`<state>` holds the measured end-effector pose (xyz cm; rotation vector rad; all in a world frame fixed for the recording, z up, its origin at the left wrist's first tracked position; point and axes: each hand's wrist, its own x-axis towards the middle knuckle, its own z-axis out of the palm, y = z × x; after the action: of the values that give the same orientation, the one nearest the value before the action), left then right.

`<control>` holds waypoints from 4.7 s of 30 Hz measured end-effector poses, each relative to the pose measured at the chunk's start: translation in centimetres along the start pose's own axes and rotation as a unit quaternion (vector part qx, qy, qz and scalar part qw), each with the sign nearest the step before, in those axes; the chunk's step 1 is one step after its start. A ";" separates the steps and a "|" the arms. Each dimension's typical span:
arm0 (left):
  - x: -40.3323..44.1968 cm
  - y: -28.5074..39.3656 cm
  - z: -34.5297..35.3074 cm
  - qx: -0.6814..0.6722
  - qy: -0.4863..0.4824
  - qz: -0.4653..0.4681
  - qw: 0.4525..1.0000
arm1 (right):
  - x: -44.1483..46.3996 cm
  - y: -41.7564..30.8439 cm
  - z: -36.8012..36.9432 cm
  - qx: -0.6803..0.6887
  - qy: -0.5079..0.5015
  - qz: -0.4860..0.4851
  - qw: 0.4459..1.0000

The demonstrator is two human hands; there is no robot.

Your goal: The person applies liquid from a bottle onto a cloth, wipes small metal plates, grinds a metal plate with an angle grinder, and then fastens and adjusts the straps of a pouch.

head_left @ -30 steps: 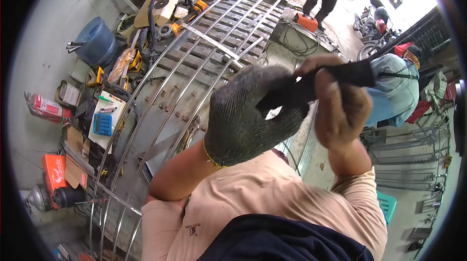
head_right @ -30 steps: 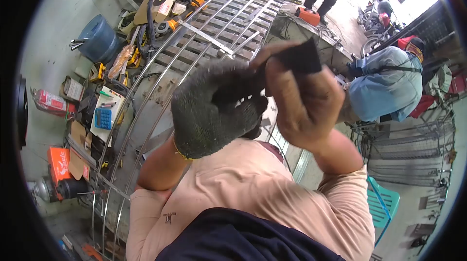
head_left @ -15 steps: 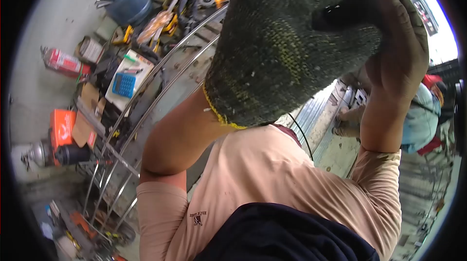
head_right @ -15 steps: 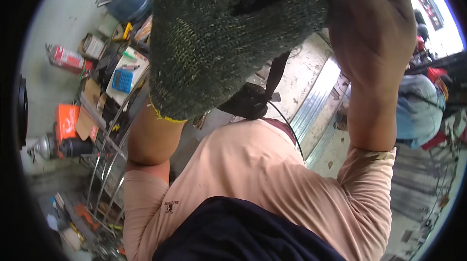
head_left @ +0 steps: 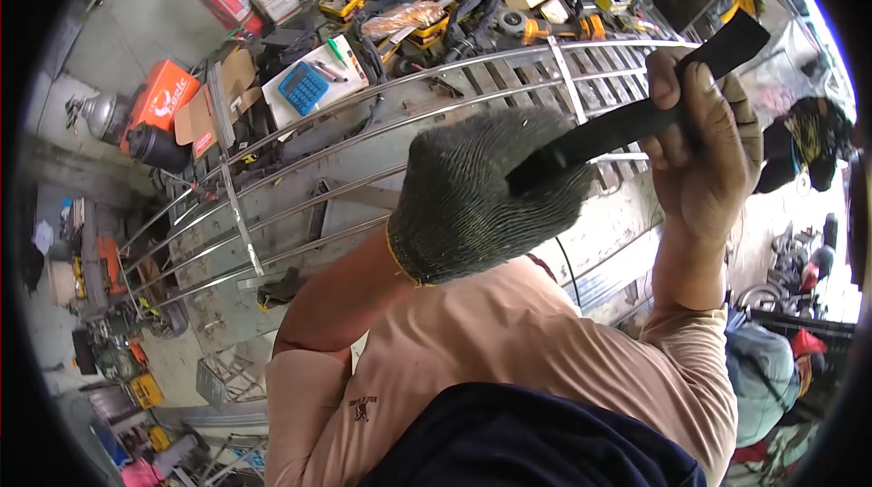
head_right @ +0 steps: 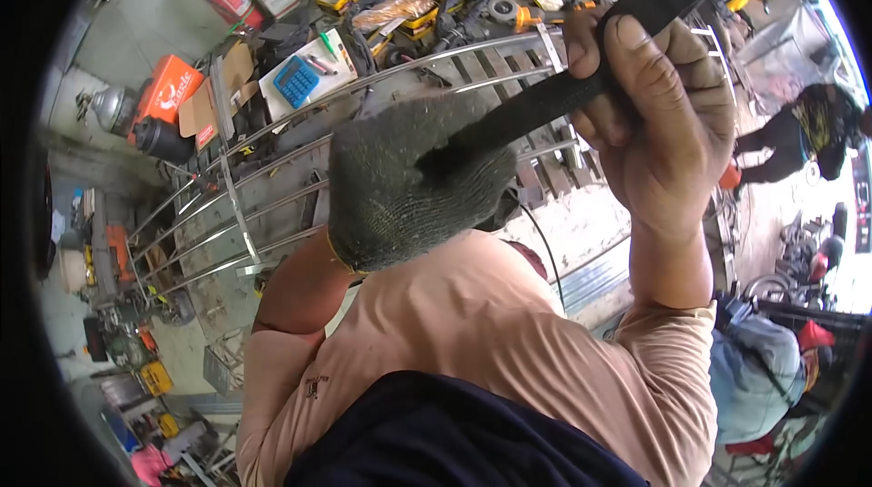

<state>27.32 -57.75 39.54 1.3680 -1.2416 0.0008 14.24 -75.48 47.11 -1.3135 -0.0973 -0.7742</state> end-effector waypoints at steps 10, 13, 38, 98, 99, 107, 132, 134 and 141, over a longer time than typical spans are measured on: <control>-2.3 -2.7 -0.3 0.110 -0.019 -0.043 0.993 | 2.2 3.6 -3.5 0.146 -0.132 0.089 0.976; -2.5 -3.0 -1.5 0.087 -0.018 -0.063 0.994 | 2.1 3.4 -4.9 0.137 -0.142 0.126 0.972; -9.0 -7.5 -3.3 -0.023 -0.089 -0.187 0.978 | -4.6 10.5 -1.1 -0.122 -0.132 0.241 0.954; -7.3 -7.6 -2.7 0.067 -0.116 -0.122 0.983 | -4.6 13.7 -0.8 -0.043 -0.129 0.010 0.991; -7.4 -7.6 -2.5 0.066 -0.108 -0.130 0.983 | -4.2 13.2 -0.6 -0.049 -0.126 0.010 0.991; -5.8 -6.8 -1.4 0.099 -0.199 -0.127 0.967 | -1.8 11.2 -0.2 0.007 -0.054 0.030 0.998; -2.4 -5.1 -0.8 -0.018 -0.094 -0.117 0.988 | 1.9 8.2 1.1 0.106 -0.034 0.020 0.994; -2.8 -5.5 -0.4 -0.067 -0.061 -0.145 0.985 | 2.1 8.1 0.6 0.137 -0.019 0.046 0.989; -3.6 -6.3 -0.8 -0.089 -0.034 -0.165 0.982 | 2.5 7.5 -1.3 0.089 -0.049 0.119 0.988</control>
<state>30.27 -56.81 32.99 1.4111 -1.0304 -0.3829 19.79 -77.43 41.71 -1.1670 -0.0847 -0.4874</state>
